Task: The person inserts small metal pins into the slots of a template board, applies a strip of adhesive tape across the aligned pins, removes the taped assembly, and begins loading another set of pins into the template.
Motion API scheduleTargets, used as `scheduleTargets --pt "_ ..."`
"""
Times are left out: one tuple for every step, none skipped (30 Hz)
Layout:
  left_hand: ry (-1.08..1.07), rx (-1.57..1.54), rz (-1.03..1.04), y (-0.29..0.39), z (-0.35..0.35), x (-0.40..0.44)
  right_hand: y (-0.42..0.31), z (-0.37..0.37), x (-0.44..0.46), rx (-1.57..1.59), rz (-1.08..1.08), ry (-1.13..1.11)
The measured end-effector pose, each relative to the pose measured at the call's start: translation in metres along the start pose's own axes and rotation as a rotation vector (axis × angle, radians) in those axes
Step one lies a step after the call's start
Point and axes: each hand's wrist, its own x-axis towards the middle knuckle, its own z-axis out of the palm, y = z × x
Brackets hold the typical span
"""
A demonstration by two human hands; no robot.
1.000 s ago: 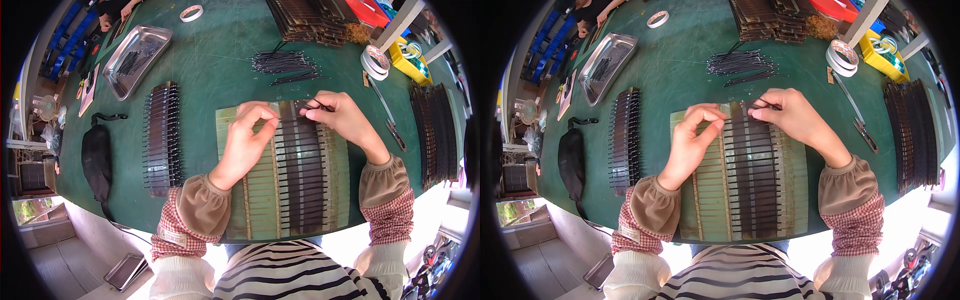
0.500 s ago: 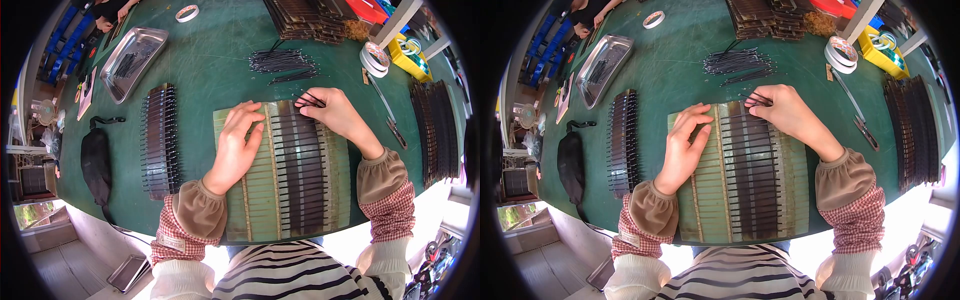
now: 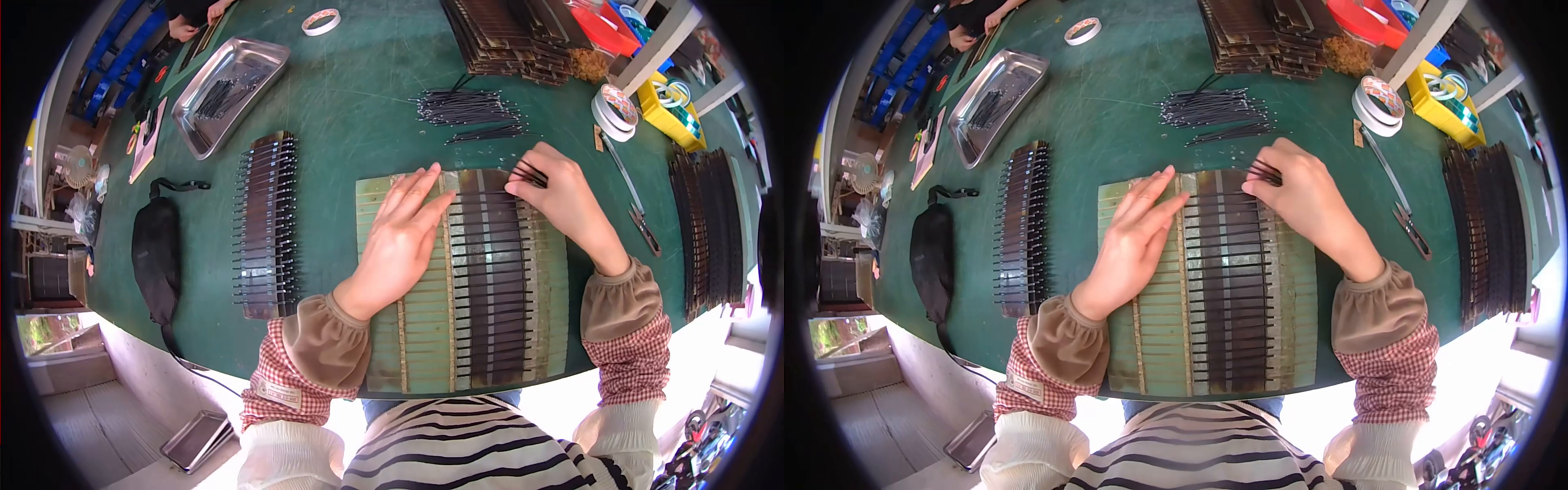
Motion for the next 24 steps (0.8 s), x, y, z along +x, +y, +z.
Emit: scheduleTargets --pt "0.005 -0.078 -0.050 0.003 -0.003 0.000 -0.002 -0.004 -0.002 0.030 0.009 -0.023" --pt "-0.006 -0.073 -0.037 0.002 -0.003 -0.003 -0.004 -0.007 -0.005 0.060 0.020 -0.044" --pt "-0.018 -0.067 -0.021 0.000 -0.003 -0.005 -0.008 -0.007 -0.008 0.077 0.028 -0.063" --pt "-0.030 -0.059 -0.003 -0.001 -0.003 -0.005 -0.009 -0.006 -0.011 0.078 0.009 -0.079" --pt "-0.033 -0.036 0.011 -0.001 -0.003 -0.006 -0.007 -0.003 -0.013 0.079 -0.010 -0.095" --pt "-0.037 -0.013 0.026 -0.001 -0.003 -0.007 -0.007 0.000 -0.015 0.082 -0.028 -0.110" --pt "-0.042 0.011 0.040 0.000 -0.002 -0.007 -0.007 0.001 -0.016 0.018 -0.075 -0.112" --pt "-0.046 0.037 0.057 0.000 -0.003 -0.007 -0.007 0.002 -0.016 -0.013 -0.087 -0.114" --pt "-0.052 0.061 0.073 0.001 -0.003 -0.008 -0.006 0.003 -0.017 -0.043 -0.098 -0.116" --pt "-0.058 0.085 0.088 0.002 -0.002 -0.008 -0.006 0.003 -0.017 -0.072 -0.108 -0.118" --pt "-0.058 0.092 0.089 0.001 -0.001 -0.008 -0.007 0.004 -0.018 -0.097 -0.116 -0.118" --pt "-0.058 0.099 0.091 0.001 0.000 -0.008 -0.008 0.003 -0.018 -0.122 -0.124 -0.118" --pt "-0.057 0.107 0.094 0.000 0.001 -0.008 -0.009 0.003 -0.018 -0.147 -0.134 -0.117" --pt "-0.060 0.117 0.093 0.000 0.001 -0.008 -0.009 0.004 -0.018 -0.148 -0.129 -0.117" --pt "-0.064 0.127 0.093 0.001 0.001 -0.008 -0.008 0.005 -0.018 -0.150 -0.122 -0.116" --pt "-0.068 0.138 0.095 0.002 0.000 -0.008 -0.008 0.005 -0.018 -0.152 -0.117 -0.113" --pt "-0.058 0.124 0.093 0.002 0.000 -0.008 -0.008 0.004 -0.018 -0.102 -0.116 -0.101" --pt "-0.048 0.112 0.093 0.002 0.001 -0.009 -0.008 0.002 -0.017 -0.053 -0.116 -0.087" --pt "-0.037 0.100 0.093 0.001 0.000 -0.008 -0.006 0.000 -0.016 -0.003 -0.118 -0.073" --pt "-0.006 0.011 0.052 0.000 0.000 -0.007 -0.004 -0.003 -0.015 0.022 -0.128 -0.030" --pt "0.024 -0.082 0.010 -0.001 -0.001 -0.005 0.001 -0.007 -0.012 0.046 -0.136 0.010" --pt "0.053 -0.176 -0.033 -0.002 -0.001 -0.003 0.003 -0.010 -0.010 0.071 -0.143 0.049" --pt "0.121 -0.241 -0.060 -0.003 0.000 0.000 0.003 -0.014 -0.009 0.159 -0.077 0.002" --pt "0.087 -0.343 -0.156 0.001 -0.001 0.004 -0.004 -0.017 -0.009 0.238 0.016 -0.076"
